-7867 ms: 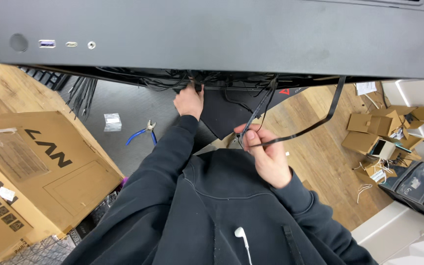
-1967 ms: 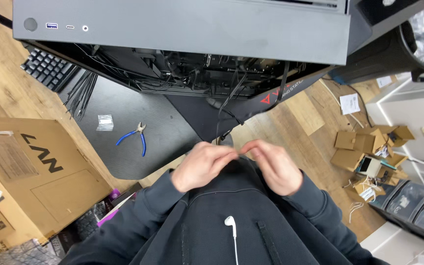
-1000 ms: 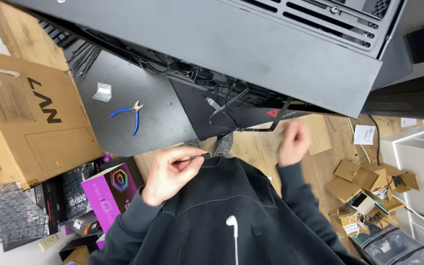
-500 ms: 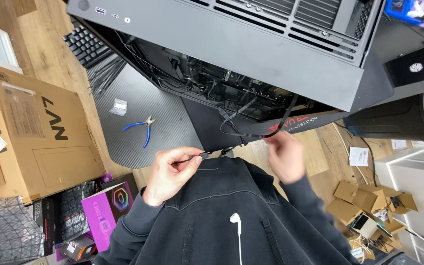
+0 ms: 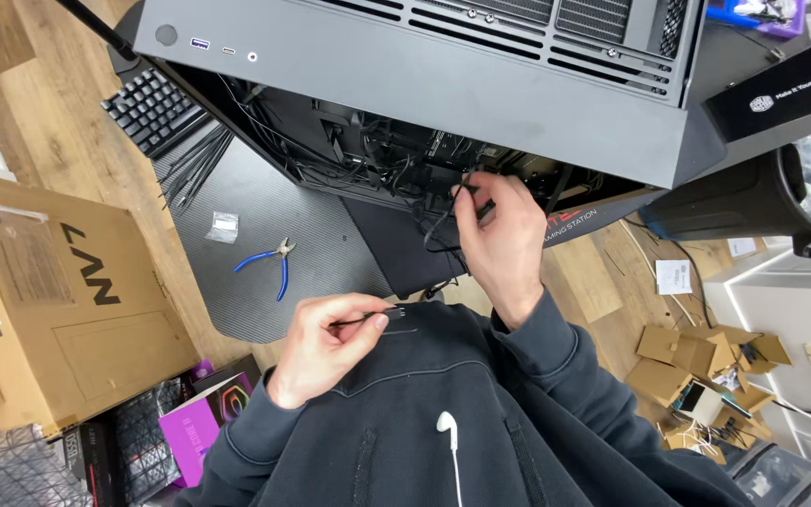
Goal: The person organizes and manages internal cables within a computer case by hand and using shears.
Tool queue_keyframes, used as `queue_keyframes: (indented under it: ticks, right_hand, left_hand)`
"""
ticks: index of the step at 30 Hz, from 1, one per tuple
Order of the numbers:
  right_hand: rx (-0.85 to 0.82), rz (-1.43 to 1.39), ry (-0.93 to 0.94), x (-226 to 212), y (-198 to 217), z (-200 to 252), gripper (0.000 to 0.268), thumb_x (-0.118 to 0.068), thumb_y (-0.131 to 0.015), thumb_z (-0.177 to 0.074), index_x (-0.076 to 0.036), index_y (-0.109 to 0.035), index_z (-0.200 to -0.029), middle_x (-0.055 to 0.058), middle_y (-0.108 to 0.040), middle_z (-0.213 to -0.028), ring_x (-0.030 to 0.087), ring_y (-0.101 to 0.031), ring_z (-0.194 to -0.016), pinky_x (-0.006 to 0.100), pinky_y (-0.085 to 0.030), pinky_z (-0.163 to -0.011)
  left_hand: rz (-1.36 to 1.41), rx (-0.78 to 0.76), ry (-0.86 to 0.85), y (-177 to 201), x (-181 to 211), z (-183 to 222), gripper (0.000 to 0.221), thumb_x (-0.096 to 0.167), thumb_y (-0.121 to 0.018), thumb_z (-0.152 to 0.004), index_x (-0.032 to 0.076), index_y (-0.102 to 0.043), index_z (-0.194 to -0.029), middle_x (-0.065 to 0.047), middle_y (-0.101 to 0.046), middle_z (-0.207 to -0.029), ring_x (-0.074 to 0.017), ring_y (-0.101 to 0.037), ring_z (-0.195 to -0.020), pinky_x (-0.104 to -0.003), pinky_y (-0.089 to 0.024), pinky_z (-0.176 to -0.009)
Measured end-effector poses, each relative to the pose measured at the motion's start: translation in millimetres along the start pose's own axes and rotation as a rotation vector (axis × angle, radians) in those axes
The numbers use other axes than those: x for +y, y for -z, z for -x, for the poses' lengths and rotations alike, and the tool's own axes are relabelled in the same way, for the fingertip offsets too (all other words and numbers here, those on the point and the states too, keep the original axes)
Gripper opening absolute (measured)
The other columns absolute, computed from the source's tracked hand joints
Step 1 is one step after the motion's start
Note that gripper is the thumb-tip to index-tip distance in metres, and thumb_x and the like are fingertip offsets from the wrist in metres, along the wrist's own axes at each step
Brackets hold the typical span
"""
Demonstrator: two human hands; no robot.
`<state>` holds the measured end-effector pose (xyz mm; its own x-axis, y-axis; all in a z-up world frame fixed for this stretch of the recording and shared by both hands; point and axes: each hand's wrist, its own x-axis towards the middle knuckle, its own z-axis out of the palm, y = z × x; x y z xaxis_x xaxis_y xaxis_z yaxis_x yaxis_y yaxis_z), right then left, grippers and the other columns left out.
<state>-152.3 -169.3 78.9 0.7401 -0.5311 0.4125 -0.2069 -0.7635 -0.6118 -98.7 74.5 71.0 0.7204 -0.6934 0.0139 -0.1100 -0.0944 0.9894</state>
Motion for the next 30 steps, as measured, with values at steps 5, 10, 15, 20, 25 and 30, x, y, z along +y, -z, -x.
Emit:
queue_keyframes:
  ticks: [5,10,15,20,25,30]
  right_hand:
    - [0.187,-0.040,-0.012,-9.9,4.4,10.6,0.007,-0.001,-0.069,-0.095,-0.003,-0.072,-0.100,0.008,-0.056,-0.070,0.026,-0.058,-0.052,0.036,-0.048,-0.049]
    - [0.313,-0.046,0.002,-3.9,-4.1,9.5,0.019,-0.019,-0.081,-0.095,-0.006,-0.071,-0.103,0.001,-0.044,-0.070,0.016,-0.051,-0.049,0.026,-0.047,-0.045]
    - [0.353,0.161,0.076,-15.3,-8.3,-3.5,0.027,-0.022,-0.088,-0.091,-0.008,-0.071,-0.108,0.000,-0.041,-0.070,0.020,-0.053,-0.054,0.033,-0.049,-0.051]
    - [0.365,0.394,0.032,-12.5,-18.0,-7.6,0.014,-0.017,-0.081,-0.089,-0.016,-0.070,-0.098,-0.004,-0.043,-0.067,0.020,-0.059,-0.054,0.035,-0.053,-0.052]
    - [0.304,0.205,0.040,-45.6,0.0,-0.5,0.008,-0.003,-0.076,-0.092,-0.010,-0.073,-0.094,0.001,-0.047,-0.065,0.021,-0.057,-0.054,0.032,-0.049,-0.050]
    - [0.103,-0.066,-0.091,-60.5,38.6,11.0,0.004,-0.005,-0.071,-0.100,-0.005,-0.075,-0.098,0.006,-0.054,-0.068,0.019,-0.055,-0.055,0.029,-0.046,-0.050]
  left_hand:
    - [0.063,-0.092,-0.011,1.8,-5.7,0.6,0.012,0.003,-0.075,-0.084,0.004,-0.081,-0.093,-0.004,-0.041,-0.041,-0.0083,-0.040,-0.044,-0.024,-0.040,-0.045]
    - [0.084,-0.135,-0.033,9.7,-4.7,-1.8,0.011,0.002,-0.075,-0.084,0.005,-0.081,-0.092,-0.003,-0.040,-0.041,-0.0079,-0.040,-0.044,-0.024,-0.040,-0.044]
    - [0.101,-0.198,-0.069,15.8,-0.8,-5.6,0.009,0.004,-0.074,-0.085,0.004,-0.080,-0.092,-0.002,-0.040,-0.042,-0.0076,-0.041,-0.043,-0.024,-0.040,-0.044]
    - [0.099,-0.237,-0.081,20.3,-4.0,-2.8,0.008,0.005,-0.077,-0.084,0.003,-0.080,-0.092,-0.003,-0.040,-0.042,-0.0103,-0.043,-0.042,-0.025,-0.041,-0.044]
    - [0.091,-0.257,-0.053,25.5,-10.0,4.0,0.009,0.006,-0.076,-0.085,0.003,-0.079,-0.093,-0.004,-0.040,-0.042,-0.0115,-0.044,-0.043,-0.026,-0.042,-0.046]
    - [0.023,-0.282,-0.048,29.5,-15.3,-1.5,0.011,0.007,-0.075,-0.084,0.007,-0.080,-0.094,-0.003,-0.040,-0.042,-0.0138,-0.045,-0.042,-0.027,-0.044,-0.046]
